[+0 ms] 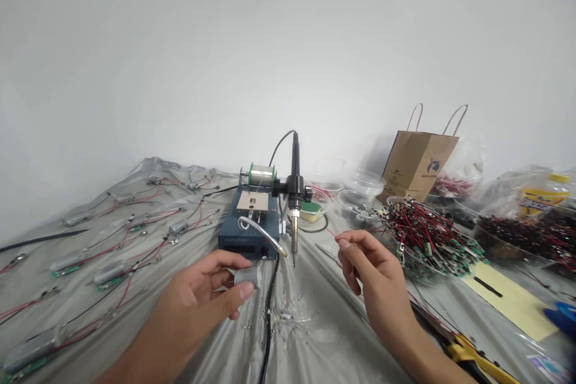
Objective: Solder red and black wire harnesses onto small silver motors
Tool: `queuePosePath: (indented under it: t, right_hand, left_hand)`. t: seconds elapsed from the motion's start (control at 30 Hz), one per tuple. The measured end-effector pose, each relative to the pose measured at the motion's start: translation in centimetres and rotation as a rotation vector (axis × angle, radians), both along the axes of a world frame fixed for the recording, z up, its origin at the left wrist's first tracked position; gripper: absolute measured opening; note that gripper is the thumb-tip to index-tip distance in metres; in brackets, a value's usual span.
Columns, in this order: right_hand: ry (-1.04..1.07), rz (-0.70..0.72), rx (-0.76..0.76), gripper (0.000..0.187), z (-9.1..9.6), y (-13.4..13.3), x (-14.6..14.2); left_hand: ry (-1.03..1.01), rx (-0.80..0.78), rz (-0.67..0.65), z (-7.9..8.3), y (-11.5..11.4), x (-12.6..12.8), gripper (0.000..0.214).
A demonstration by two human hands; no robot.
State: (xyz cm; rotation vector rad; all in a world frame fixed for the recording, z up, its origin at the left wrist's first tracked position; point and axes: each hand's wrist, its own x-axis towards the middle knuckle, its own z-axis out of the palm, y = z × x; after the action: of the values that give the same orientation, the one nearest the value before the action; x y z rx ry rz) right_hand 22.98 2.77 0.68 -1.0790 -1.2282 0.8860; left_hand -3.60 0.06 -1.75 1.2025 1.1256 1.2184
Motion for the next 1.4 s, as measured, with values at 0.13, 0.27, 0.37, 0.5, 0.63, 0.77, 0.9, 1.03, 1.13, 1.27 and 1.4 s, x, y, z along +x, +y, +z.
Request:
queuePosePath:
  t: [0.13, 0.27, 0.37, 0.5, 0.63, 0.77, 0.9, 1.03, 1.13, 1.27, 1.4]
  right_hand:
    - [0.0, -0.006, -0.006, 0.025, 0.07, -0.09, -0.12]
    - [0.004, -0.004, -0.008, 0.026, 0.18, -0.13, -0.15]
    - [0.004, -0.004, -0.007, 0.026, 0.2, -0.14, -0.13]
    - [0.003, 0.0, -0.007, 0.026, 0.22, -0.22, -0.18]
    - [0.008, 0.011, -0.013, 0.026, 0.19, -0.19, -0.25]
    - [0.007, 0.023, -0.012, 0.027, 0.24, -0.15, -0.37]
    - [0.0, 0.033, -0.021, 0.026, 0.42, -0.29, -0.54]
    - [-0.005, 0.031, -0.015, 0.025, 0.36, -0.3, -0.49]
    - [-0.008, 0.026, -0.007, 0.025, 0.16, -0.19, -0.36]
    - [-0.003, 0.036, -0.011, 0.025, -0.01, -0.15, -0.25]
    - [-0.012, 0.036, -0.011, 0.024, 0.11, -0.28, -0.25]
  left_hand:
    - [-0.009, 0.007, 0.008, 0.43, -0.19, 0.14, 0.035]
    - [-0.008, -0.007, -0.006, 0.67, -0.4, 0.11, 0.032]
    - [-0.007, -0.012, -0.012, 0.48, -0.41, -0.03, 0.035]
    - [0.003, 0.002, -0.013, 0.42, -0.47, -0.13, 0.031]
    - [-0.002, 0.006, -0.02, 0.68, -0.48, 0.02, 0.03]
    - [-0.014, 0.013, -0.042, 0.6, -0.38, 0.22, 0.029]
    - [-0.014, 0.025, -0.053, 0.51, -0.39, 0.3, 0.03]
    - [-0.036, 0.002, -0.059, 0.58, -0.39, 0.29, 0.034]
    - [-0.049, 0.007, -0.041, 0.53, -0.3, 0.3, 0.034]
    - [-0.051, 0.018, -0.027, 0.43, -0.2, 0.23, 0.032]
    - [-0.041, 0.026, -0.039, 0.51, -0.25, 0.14, 0.031]
